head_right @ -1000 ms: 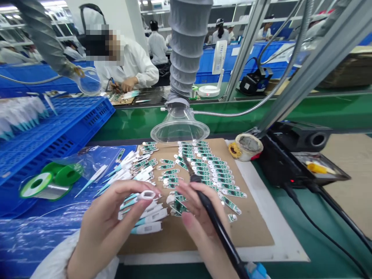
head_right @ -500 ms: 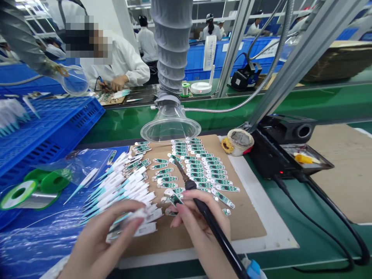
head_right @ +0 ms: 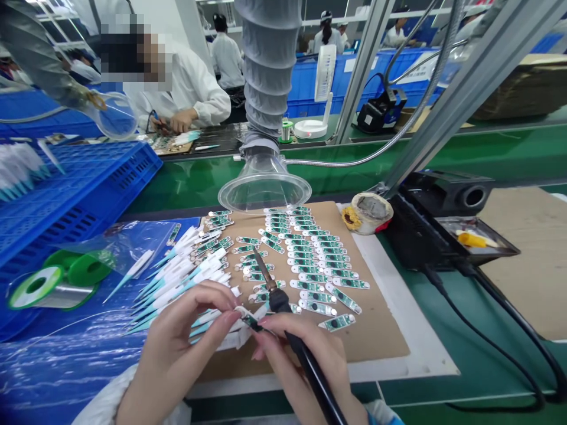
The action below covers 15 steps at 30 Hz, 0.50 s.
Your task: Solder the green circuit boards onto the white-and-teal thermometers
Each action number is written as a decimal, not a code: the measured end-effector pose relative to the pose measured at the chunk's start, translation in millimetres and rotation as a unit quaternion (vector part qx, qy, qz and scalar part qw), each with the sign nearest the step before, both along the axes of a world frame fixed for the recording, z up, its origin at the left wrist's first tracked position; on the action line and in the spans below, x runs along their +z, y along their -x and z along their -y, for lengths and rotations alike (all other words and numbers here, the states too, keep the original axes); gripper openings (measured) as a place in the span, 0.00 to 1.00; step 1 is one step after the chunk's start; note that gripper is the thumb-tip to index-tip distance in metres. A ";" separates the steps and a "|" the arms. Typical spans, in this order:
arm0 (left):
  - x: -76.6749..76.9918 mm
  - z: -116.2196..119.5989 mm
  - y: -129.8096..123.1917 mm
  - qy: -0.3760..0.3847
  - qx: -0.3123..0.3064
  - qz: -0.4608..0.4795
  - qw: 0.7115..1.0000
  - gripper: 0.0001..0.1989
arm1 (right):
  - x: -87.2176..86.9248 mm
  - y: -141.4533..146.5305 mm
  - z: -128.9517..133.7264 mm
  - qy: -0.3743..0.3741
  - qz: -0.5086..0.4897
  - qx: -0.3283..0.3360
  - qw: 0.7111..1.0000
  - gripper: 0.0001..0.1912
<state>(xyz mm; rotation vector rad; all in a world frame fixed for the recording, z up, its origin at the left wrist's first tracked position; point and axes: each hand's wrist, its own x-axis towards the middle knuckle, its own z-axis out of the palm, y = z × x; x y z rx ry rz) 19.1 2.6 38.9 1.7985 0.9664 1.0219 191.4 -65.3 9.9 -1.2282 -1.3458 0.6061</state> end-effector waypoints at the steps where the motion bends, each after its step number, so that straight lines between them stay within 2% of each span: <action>1: -1.0 -0.9 0.9 0.021 -0.005 0.006 1.000 0.03 | -0.4 -0.8 -0.5 -0.007 0.010 0.006 1.000 0.13; 3: -1.8 -2.7 2.9 0.048 -0.021 0.009 0.999 0.06 | -0.9 -1.9 -1.4 -0.016 0.027 0.019 0.999 0.14; 6: -0.6 -4.9 5.0 0.048 -0.042 0.005 0.998 0.08 | -2.0 -2.9 -1.2 -0.024 0.044 0.028 0.998 0.15; 15: -2.4 -3.9 1.6 0.022 -0.013 -0.006 1.000 0.06 | -1.8 -2.7 -2.0 -0.001 0.072 0.022 0.997 0.12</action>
